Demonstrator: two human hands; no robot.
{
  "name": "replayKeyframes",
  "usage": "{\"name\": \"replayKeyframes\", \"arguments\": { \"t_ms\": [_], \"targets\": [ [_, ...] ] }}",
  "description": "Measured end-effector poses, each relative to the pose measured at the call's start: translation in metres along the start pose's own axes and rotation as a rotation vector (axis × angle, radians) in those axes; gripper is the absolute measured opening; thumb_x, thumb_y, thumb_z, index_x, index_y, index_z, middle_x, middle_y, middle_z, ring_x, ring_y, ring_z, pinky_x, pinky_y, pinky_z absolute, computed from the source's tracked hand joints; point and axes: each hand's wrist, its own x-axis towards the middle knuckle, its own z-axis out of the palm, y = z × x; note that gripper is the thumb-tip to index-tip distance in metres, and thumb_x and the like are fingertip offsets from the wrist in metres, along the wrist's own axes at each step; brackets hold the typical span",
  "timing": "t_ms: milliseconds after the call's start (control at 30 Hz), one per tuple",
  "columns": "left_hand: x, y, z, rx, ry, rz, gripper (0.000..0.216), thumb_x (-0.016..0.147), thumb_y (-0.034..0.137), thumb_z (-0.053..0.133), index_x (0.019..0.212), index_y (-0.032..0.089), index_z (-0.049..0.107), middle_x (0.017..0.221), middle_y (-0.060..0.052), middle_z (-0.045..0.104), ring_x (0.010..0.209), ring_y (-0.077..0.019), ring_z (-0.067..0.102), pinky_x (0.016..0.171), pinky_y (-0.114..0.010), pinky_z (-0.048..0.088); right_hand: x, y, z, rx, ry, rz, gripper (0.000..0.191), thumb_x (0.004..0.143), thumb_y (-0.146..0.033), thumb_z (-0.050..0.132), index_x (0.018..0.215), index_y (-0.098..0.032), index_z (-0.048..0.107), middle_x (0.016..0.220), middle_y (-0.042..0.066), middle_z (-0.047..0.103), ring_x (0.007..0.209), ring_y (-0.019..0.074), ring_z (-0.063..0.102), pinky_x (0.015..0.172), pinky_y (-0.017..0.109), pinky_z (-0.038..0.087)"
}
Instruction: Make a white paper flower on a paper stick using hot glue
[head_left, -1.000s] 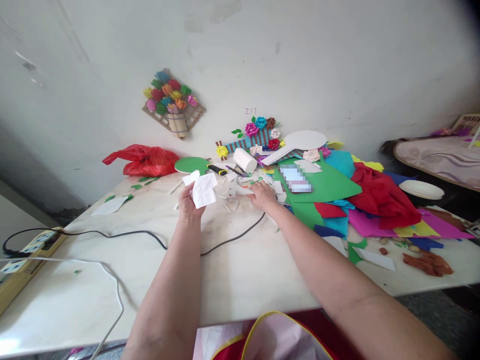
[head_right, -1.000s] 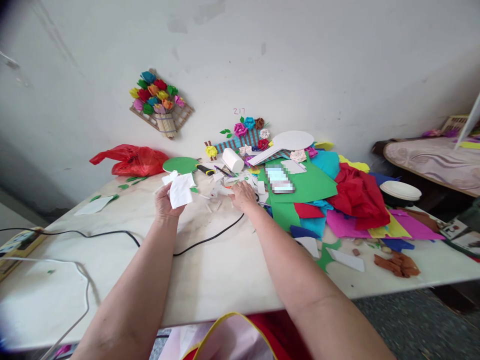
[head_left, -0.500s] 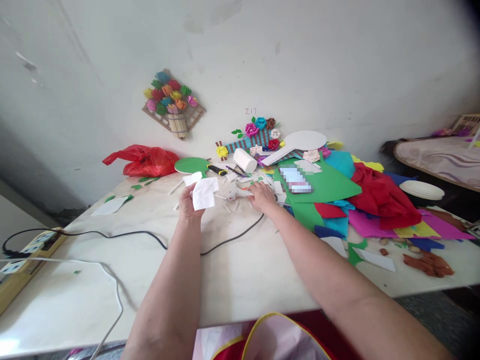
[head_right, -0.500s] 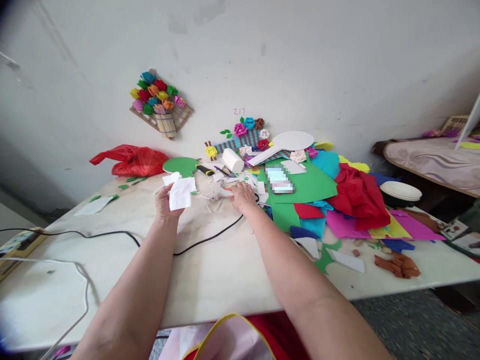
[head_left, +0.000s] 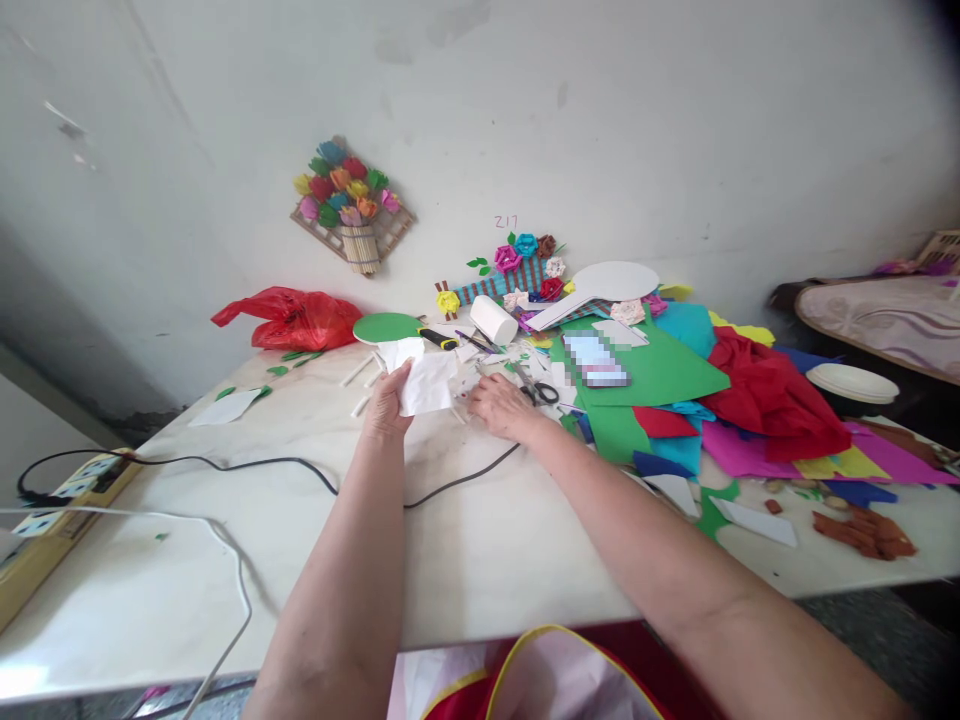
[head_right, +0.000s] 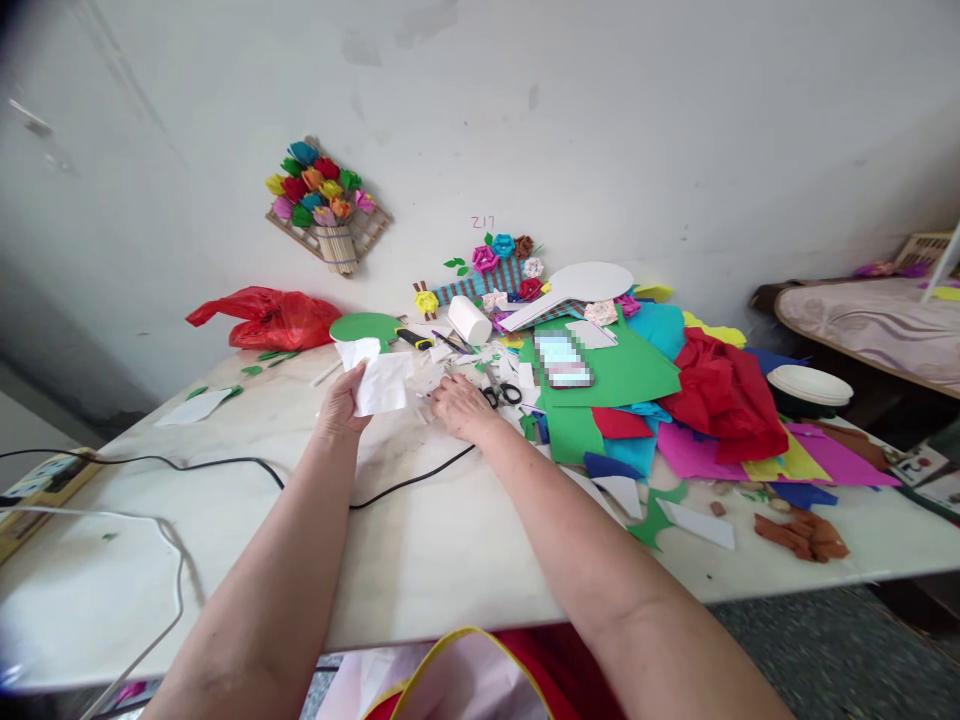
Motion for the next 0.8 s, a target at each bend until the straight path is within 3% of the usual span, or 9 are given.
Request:
{"name": "replayKeyframes", "arguments": {
  "t_ms": [200, 300, 433, 567, 700, 800],
  "targets": [
    [0.001, -0.002, -0.003, 0.059, -0.032, -0.01, 0.028, 0.058, 0.017, 0.069, 0.084, 0.009, 0.063, 0.073, -0.009, 0.069, 0.084, -0.0247, 0.065, 0.081, -0.032, 0.052, 0.0, 0.0, 0.003, 0.052, 0.09, 0.103, 0.023, 0.083, -0.016, 0.044, 0.089, -0.013, 0.066, 0.09, 0.011, 0.064, 0.094, 0.023, 0.051, 0.083, 0.036, 0.033],
    [0.001, -0.001, -0.002, 0.062, -0.039, -0.035, 0.026, 0.06, 0.017, 0.067, 0.085, 0.009, 0.062, 0.075, -0.009, 0.069, 0.084, -0.0246, 0.065, 0.08, -0.033, 0.052, 0.0, 0.005, 0.009, 0.186, 0.197, 0.271, 0.02, 0.08, -0.017, 0.048, 0.09, -0.014, 0.065, 0.087, 0.01, 0.065, 0.089, 0.0224, 0.055, 0.082, 0.035, 0.037],
    [0.0, -0.002, -0.001, 0.115, -0.058, -0.067, 0.026, 0.061, 0.018, 0.068, 0.084, 0.011, 0.062, 0.075, -0.008, 0.069, 0.079, -0.024, 0.066, 0.078, -0.033, 0.053, 0.004, 0.018, 0.022, 0.554, 0.398, 0.499, 0.021, 0.077, -0.016, 0.05, 0.094, -0.017, 0.063, 0.09, 0.008, 0.067, 0.086, 0.0202, 0.06, 0.077, 0.033, 0.044],
    [-0.001, -0.005, -0.001, 0.247, -0.087, -0.114, 0.03, 0.057, 0.019, 0.072, 0.084, 0.011, 0.063, 0.072, -0.008, 0.069, 0.069, -0.0227, 0.066, 0.071, -0.032, 0.054, 0.01, 0.028, 0.03, 0.977, 0.599, 0.578, 0.017, 0.076, -0.024, 0.054, 0.09, -0.02, 0.062, 0.083, 0.004, 0.068, 0.078, 0.0177, 0.062, 0.074, 0.032, 0.047],
    [-0.003, -0.008, -0.001, 0.332, -0.13, -0.164, 0.033, 0.052, 0.019, 0.076, 0.082, 0.011, 0.064, 0.071, -0.008, 0.069, 0.059, -0.0203, 0.065, 0.06, -0.03, 0.053, 0.013, 0.025, 0.018, 1.312, 0.641, 0.646, 0.021, 0.07, -0.036, 0.06, 0.078, -0.017, 0.062, 0.07, 0.002, 0.065, 0.064, 0.0142, 0.059, 0.065, 0.029, 0.047],
    [-0.005, -0.01, 0.0, 0.385, -0.177, -0.211, 0.03, 0.052, 0.021, 0.076, 0.078, 0.012, 0.065, 0.068, -0.006, 0.068, 0.054, -0.0183, 0.063, 0.054, -0.027, 0.051, 0.011, 0.018, 0.0, 1.476, 0.648, 0.635, 0.026, 0.065, -0.038, 0.064, 0.08, -0.016, 0.063, 0.076, 0.002, 0.065, 0.068, 0.0117, 0.058, 0.069, 0.027, 0.046]
  ]
}}
